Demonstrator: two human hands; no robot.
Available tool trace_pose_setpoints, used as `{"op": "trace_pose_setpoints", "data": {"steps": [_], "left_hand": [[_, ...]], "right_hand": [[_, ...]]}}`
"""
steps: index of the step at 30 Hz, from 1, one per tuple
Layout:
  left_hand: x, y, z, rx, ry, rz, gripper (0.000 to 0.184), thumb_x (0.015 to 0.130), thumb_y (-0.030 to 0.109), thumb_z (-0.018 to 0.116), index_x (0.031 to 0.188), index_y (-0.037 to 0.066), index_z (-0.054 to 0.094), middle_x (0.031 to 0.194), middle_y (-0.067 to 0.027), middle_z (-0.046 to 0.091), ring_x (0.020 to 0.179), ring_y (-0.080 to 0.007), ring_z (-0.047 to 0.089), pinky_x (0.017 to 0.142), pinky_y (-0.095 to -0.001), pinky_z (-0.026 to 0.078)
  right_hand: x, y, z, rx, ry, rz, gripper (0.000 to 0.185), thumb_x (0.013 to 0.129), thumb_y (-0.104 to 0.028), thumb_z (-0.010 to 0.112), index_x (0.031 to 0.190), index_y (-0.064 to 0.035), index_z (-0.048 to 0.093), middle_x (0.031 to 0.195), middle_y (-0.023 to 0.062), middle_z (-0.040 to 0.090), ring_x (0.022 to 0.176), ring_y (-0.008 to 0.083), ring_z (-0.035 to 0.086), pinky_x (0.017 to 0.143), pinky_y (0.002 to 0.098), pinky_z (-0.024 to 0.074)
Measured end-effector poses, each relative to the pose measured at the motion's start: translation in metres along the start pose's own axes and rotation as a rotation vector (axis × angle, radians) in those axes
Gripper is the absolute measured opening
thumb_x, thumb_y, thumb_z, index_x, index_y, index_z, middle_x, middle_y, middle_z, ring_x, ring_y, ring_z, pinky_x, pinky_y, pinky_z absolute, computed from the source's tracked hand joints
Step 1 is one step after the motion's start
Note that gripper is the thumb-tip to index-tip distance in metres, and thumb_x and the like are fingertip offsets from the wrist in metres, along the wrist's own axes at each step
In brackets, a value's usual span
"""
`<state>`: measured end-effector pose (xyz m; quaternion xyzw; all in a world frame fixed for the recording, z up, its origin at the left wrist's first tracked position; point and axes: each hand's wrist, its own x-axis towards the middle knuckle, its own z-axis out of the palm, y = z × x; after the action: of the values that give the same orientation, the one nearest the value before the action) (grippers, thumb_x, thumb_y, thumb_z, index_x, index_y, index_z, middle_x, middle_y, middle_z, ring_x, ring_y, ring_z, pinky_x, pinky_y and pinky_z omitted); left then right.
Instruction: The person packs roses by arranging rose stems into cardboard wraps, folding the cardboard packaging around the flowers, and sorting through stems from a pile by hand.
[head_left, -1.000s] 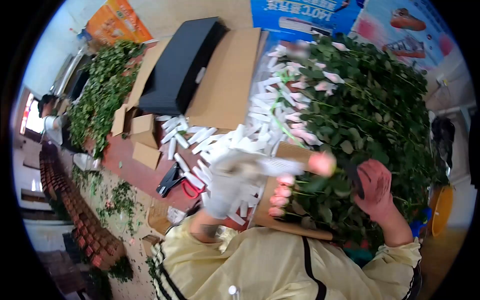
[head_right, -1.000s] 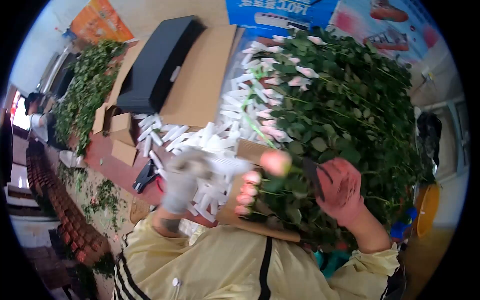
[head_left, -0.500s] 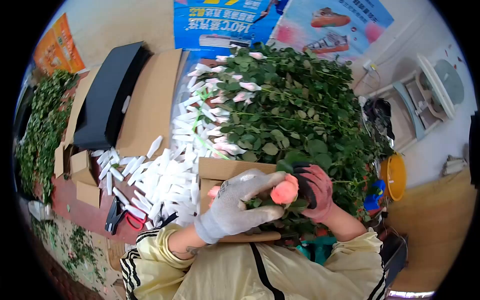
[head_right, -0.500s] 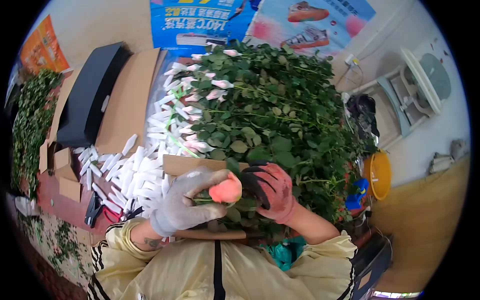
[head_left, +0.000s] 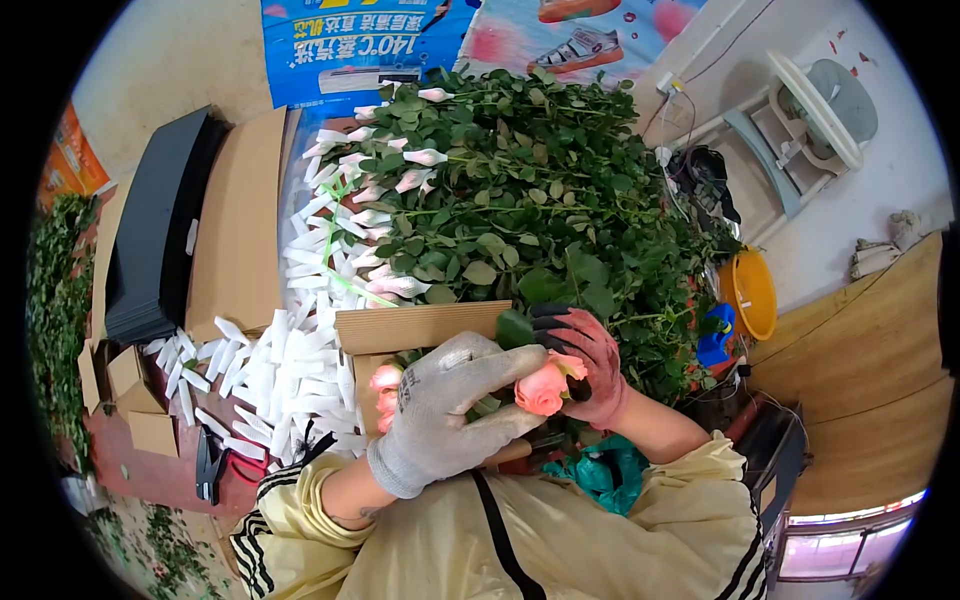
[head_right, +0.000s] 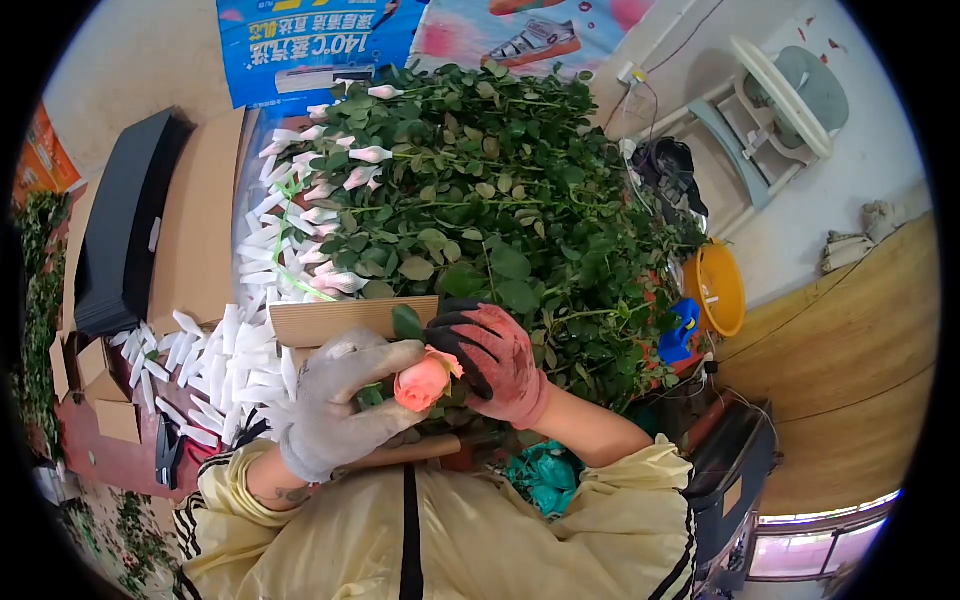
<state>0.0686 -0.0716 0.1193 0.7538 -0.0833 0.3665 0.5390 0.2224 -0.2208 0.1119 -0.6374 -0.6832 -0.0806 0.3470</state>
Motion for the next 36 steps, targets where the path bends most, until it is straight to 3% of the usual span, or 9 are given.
{"op": "trace_pose_setpoints", "data": {"steps": [8, 11, 14, 18, 21, 23, 25, 28, 36], "left_hand": [[-0.014, -0.004, -0.004, -0.477, 0.114, -0.482, 0.059, 0.075, 0.008, 0.062, 0.13, -0.002, 0.042, 0.099, -0.0109, 0.057, 0.087, -0.0177, 0.058, 0.077, -0.0295, 0.047], [-0.026, -0.004, -0.034, -0.411, 0.138, -0.512, 0.056, 0.079, 0.006, 0.056, 0.132, -0.002, 0.039, 0.107, -0.011, 0.054, 0.091, -0.0169, 0.057, 0.082, -0.0298, 0.045], [-0.059, -0.023, -0.066, -0.294, 0.105, -0.56, 0.045, 0.079, 0.009, 0.056, 0.122, -0.002, 0.049, 0.104, -0.0114, 0.057, 0.093, -0.0182, 0.056, 0.081, -0.0312, 0.045], [-0.088, -0.029, -0.083, 0.139, -0.076, -0.487, 0.037, 0.077, 0.01, 0.059, 0.112, -0.002, 0.057, 0.105, -0.0152, 0.058, 0.097, -0.0255, 0.056, 0.084, -0.035, 0.045], [-0.113, -0.034, -0.082, 0.498, -0.167, -0.297, 0.038, 0.074, 0.012, 0.065, 0.109, 0.0, 0.058, 0.109, -0.0177, 0.056, 0.102, -0.0349, 0.054, 0.088, -0.0408, 0.044], [-0.113, -0.037, -0.07, 0.626, -0.235, -0.206, 0.04, 0.071, 0.014, 0.068, 0.108, 0.001, 0.058, 0.111, -0.0157, 0.055, 0.106, -0.0339, 0.052, 0.091, -0.0419, 0.043], [-0.111, -0.047, -0.056, 0.659, -0.332, -0.267, 0.048, 0.074, 0.025, 0.065, 0.114, 0.001, 0.054, 0.12, -0.0168, 0.052, 0.116, -0.0341, 0.045, 0.098, -0.0428, 0.035], [-0.116, -0.059, -0.042, 0.786, -0.481, -0.378, 0.055, 0.079, 0.039, 0.057, 0.12, 0.002, 0.051, 0.125, -0.017, 0.049, 0.122, -0.0327, 0.04, 0.103, -0.042, 0.028], [-0.114, -0.062, -0.038, 0.836, -0.729, -0.547, 0.057, 0.083, 0.05, 0.049, 0.114, 0.003, 0.056, 0.115, -0.0151, 0.057, 0.118, -0.0267, 0.047, 0.108, -0.0406, 0.022]], "right_hand": [[-0.002, 0.01, -0.06, -0.77, -0.258, 0.199, 0.022, 0.074, -0.019, 0.056, 0.095, -0.0128, 0.061, 0.106, 0.0107, 0.055, 0.102, 0.0279, 0.05, 0.094, 0.0413, 0.0371], [0.027, 0.03, -0.178, -1.192, 0.137, -0.07, 0.026, 0.084, -0.013, 0.048, 0.108, -0.0033, 0.053, 0.095, 0.0132, 0.057, 0.087, 0.033, 0.056, 0.076, 0.0452, 0.0448], [0.074, 0.04, -0.314, -1.446, 0.401, 0.71, 0.034, 0.083, -0.025, 0.052, 0.103, 0.0019, 0.056, 0.096, 0.0255, 0.059, 0.087, 0.0404, 0.056, 0.078, 0.0427, 0.0455], [0.089, 0.021, -0.464, -1.209, 0.797, 0.275, 0.033, 0.084, -0.023, 0.052, 0.104, 0.0017, 0.06, 0.1, 0.0199, 0.063, 0.094, 0.0311, 0.059, 0.077, 0.0371, 0.0475], [0.098, -0.012, -0.345, -0.596, 0.654, 0.365, 0.028, 0.089, -0.016, 0.046, 0.107, 0.0002, 0.059, 0.105, 0.0162, 0.061, 0.091, 0.0253, 0.061, 0.074, 0.0389, 0.0517], [0.079, -0.034, -0.214, 0.034, 0.332, 0.741, 0.026, 0.092, -0.011, 0.043, 0.109, -0.0009, 0.059, 0.109, 0.0138, 0.06, 0.089, 0.0215, 0.063, 0.072, 0.04, 0.0546], [0.1, -0.039, -0.105, -0.728, -0.385, -0.258, 0.032, 0.082, -0.001, 0.045, 0.108, -0.0081, 0.06, 0.108, 0.0072, 0.058, 0.103, 0.0215, 0.053, 0.096, 0.0358, 0.0391], [0.049, -0.014, 0.016, -0.633, -0.892, -0.203, 0.027, 0.081, -0.018, 0.045, 0.105, -0.0129, 0.056, 0.095, 0.0079, 0.052, 0.093, 0.0248, 0.048, 0.086, 0.0329, 0.0374], [0.004, -0.01, 0.093, -0.761, -0.583, -0.059, 0.037, 0.071, -0.028, 0.059, 0.106, -0.0152, 0.057, 0.109, 0.0076, 0.053, 0.1, 0.0275, 0.049, 0.085, 0.0372, 0.041]]}}
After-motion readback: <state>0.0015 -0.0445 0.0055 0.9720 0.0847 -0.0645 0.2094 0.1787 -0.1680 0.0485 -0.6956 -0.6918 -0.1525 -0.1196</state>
